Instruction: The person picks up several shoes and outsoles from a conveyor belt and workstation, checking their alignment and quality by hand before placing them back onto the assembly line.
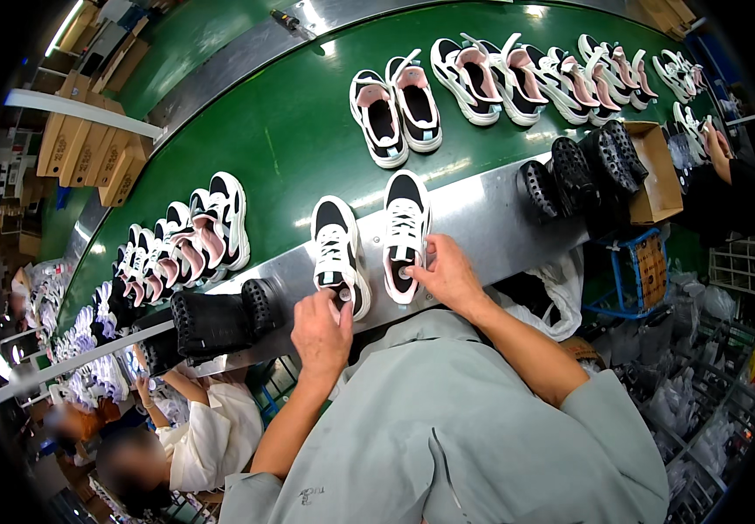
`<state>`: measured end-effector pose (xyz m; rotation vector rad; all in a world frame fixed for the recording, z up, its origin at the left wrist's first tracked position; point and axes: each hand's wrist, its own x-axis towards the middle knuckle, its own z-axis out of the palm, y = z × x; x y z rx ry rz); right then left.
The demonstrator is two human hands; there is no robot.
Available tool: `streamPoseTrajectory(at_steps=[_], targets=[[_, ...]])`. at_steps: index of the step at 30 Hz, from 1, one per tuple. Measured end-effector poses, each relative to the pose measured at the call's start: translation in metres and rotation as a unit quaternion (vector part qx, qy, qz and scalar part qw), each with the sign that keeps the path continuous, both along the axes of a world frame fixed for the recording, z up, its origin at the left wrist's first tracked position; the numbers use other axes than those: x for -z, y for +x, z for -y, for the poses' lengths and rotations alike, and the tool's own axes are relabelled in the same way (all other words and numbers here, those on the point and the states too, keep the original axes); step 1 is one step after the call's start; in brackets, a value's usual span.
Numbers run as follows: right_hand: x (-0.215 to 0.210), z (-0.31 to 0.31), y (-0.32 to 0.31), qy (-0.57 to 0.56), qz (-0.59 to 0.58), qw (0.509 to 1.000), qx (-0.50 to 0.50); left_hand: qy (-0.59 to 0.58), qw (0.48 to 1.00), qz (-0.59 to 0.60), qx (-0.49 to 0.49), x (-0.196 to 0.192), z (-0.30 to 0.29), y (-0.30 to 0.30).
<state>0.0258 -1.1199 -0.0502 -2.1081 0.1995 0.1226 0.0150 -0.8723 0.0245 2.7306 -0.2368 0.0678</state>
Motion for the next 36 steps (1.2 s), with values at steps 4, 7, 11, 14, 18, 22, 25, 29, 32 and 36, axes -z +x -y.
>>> streamPoseTrajectory(at_steps=[4, 7, 11, 14, 18, 22, 25, 29, 32, 36], targets=[[-0.001, -0.028, 0.009, -0.128, 0.046, 0.987, -0.084, -0.010, 0.990, -0.101, 0.093, 0.021, -0.016, -0.005], [0.003, -0.043, 0.017, -0.107, 0.087, 0.981, -0.136, -0.028, 0.991, -0.091, 0.095, 0.030, -0.017, -0.007], [0.004, -0.045, 0.020, -0.072, 0.091, 0.989, -0.093, -0.029, 0.995, -0.066, 0.074, 0.020, -0.015, -0.006], [0.001, -0.041, 0.021, -0.062, 0.017, 0.992, -0.110, -0.015, 0.980, -0.105, 0.171, 0.016, -0.005, 0.002], [-0.008, -0.024, 0.040, -0.036, 0.022, 0.986, -0.159, 0.006, 0.964, -0.227, 0.136, 0.034, 0.013, 0.019], [-0.017, 0.021, 0.082, -0.065, 0.002, 0.996, -0.058, 0.024, 0.992, -0.060, 0.108, 0.053, 0.000, 0.059], [-0.020, 0.052, 0.110, -0.072, 0.047, 0.996, -0.033, 0.076, 0.992, -0.018, 0.099, 0.055, -0.022, 0.116], [-0.023, 0.074, 0.129, -0.057, 0.029, 0.998, -0.007, 0.137, 0.983, -0.115, 0.047, 0.035, -0.042, 0.188], [-0.025, 0.087, 0.143, -0.145, 0.083, 0.986, -0.007, 0.320, 0.946, -0.045, 0.038, 0.020, -0.017, 0.201], [-0.010, 0.087, 0.177, -0.283, 0.070, 0.957, 0.006, 0.118, 0.963, -0.021, 0.241, 0.036, 0.078, 0.209]])
